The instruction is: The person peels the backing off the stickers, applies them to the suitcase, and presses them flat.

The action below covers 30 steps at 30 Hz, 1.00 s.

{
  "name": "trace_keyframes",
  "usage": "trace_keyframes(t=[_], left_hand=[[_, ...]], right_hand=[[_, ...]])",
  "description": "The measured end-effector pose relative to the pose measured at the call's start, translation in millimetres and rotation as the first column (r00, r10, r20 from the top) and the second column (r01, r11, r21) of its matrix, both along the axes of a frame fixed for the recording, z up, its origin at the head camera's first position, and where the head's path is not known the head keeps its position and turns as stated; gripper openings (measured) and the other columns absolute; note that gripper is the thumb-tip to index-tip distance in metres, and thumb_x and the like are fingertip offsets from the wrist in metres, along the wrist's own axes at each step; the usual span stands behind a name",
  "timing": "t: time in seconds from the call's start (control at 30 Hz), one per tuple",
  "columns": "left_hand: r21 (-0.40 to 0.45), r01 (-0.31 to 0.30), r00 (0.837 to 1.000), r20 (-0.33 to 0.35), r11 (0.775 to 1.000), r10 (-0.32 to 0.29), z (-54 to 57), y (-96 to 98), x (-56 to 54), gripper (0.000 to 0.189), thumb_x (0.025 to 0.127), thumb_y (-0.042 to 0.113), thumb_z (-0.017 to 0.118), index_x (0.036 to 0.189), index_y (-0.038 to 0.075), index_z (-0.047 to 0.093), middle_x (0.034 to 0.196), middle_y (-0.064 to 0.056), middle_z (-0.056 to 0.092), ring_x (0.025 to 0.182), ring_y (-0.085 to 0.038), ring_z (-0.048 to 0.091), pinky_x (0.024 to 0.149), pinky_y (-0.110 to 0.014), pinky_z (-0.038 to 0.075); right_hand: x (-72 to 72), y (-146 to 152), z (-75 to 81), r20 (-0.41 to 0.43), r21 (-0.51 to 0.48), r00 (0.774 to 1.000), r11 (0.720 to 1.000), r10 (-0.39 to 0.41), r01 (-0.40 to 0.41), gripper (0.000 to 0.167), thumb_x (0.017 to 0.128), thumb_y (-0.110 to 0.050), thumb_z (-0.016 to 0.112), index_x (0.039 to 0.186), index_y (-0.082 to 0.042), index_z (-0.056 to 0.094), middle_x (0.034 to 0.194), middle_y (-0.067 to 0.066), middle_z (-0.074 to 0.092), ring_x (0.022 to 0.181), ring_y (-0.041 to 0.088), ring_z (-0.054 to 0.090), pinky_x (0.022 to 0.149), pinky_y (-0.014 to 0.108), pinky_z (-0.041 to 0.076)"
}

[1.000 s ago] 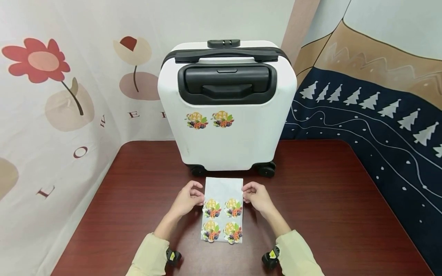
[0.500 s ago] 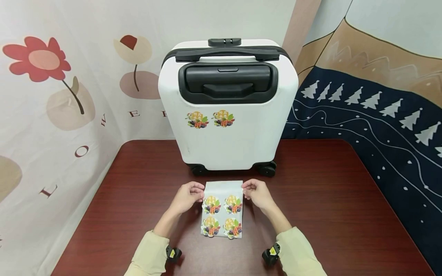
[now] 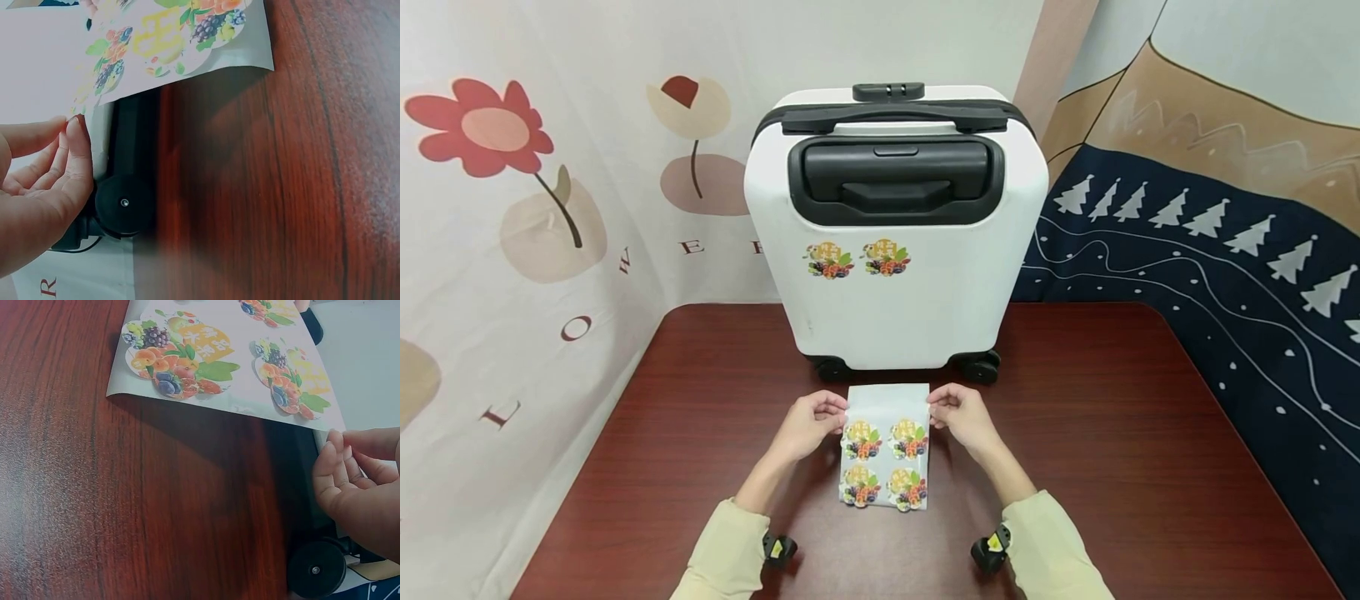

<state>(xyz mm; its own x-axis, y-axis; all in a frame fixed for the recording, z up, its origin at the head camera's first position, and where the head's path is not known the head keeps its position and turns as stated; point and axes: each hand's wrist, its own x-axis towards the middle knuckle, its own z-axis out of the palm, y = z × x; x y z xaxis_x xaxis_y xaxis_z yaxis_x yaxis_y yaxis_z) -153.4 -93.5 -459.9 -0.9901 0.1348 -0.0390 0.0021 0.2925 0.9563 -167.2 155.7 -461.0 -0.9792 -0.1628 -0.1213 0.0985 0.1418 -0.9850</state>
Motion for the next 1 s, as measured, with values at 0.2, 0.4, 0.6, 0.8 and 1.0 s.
trace_keyframes(t=[0.2,0.4,0.6,0.8,1.0], left_hand=[[0.022,-0.024,1.0,0.016,0.999,0.024,0.9,2.3,-0.8,0.008,0.082,-0.009,0.059,0.089,-0.007,0.062,0.076,-0.01,0.06,0.064,-0.014,0.059,0.064,-0.036,0.054],[0.018,-0.021,1.0,0.02,1.0,0.02,-0.9,2.3,-1.8,0.008,0.082,-0.01,0.059,0.088,-0.007,0.062,0.077,-0.011,0.06,0.066,-0.015,0.059,0.064,-0.037,0.054],[-0.001,-0.009,1.0,0.002,1.0,0.009,2.1,4.6,-1.8,0.007,0.082,-0.009,0.059,0.088,-0.007,0.062,0.077,-0.01,0.061,0.066,-0.015,0.06,0.063,-0.035,0.054],[-0.013,0.001,1.0,-0.024,1.0,-0.001,6.1,6.9,-1.3,0.007,0.081,-0.009,0.06,0.087,-0.007,0.063,0.076,-0.011,0.062,0.065,-0.016,0.06,0.062,-0.037,0.054],[0.022,0.007,1.0,-0.017,1.0,-0.007,11.9,9.1,1.1,0.007,0.082,-0.01,0.059,0.089,-0.01,0.062,0.077,-0.016,0.061,0.066,-0.023,0.062,0.06,-0.033,0.054]], right_hand=[[1.3,2.4,5.2,-0.002,0.016,1.0,0.999,-0.028,0.028,0.016,0.084,0.008,0.056,0.096,0.017,0.053,0.081,0.02,0.059,0.066,0.016,0.058,0.065,0.033,0.052],[2.4,2.8,9.5,-0.016,0.011,1.0,1.0,0.009,-0.008,0.022,0.084,0.004,0.059,0.099,0.018,0.052,0.086,0.025,0.059,0.068,0.017,0.059,0.067,0.034,0.052],[3.0,-4.6,16.4,-0.034,0.026,0.998,0.998,0.055,-0.054,0.021,0.084,0.002,0.061,0.099,0.015,0.055,0.087,0.023,0.06,0.07,0.018,0.059,0.067,0.033,0.052],[6.5,-16.6,17.8,-0.035,0.04,0.993,0.993,0.115,-0.114,0.018,0.084,-0.002,0.062,0.097,0.01,0.058,0.083,0.017,0.061,0.071,0.02,0.058,0.067,0.034,0.051],[12.1,-27.4,14.0,-0.038,0.028,0.984,0.985,0.172,-0.171,0.019,0.084,0.001,0.06,0.098,0.014,0.056,0.078,0.014,0.06,0.067,0.021,0.056,0.062,0.032,0.05]])
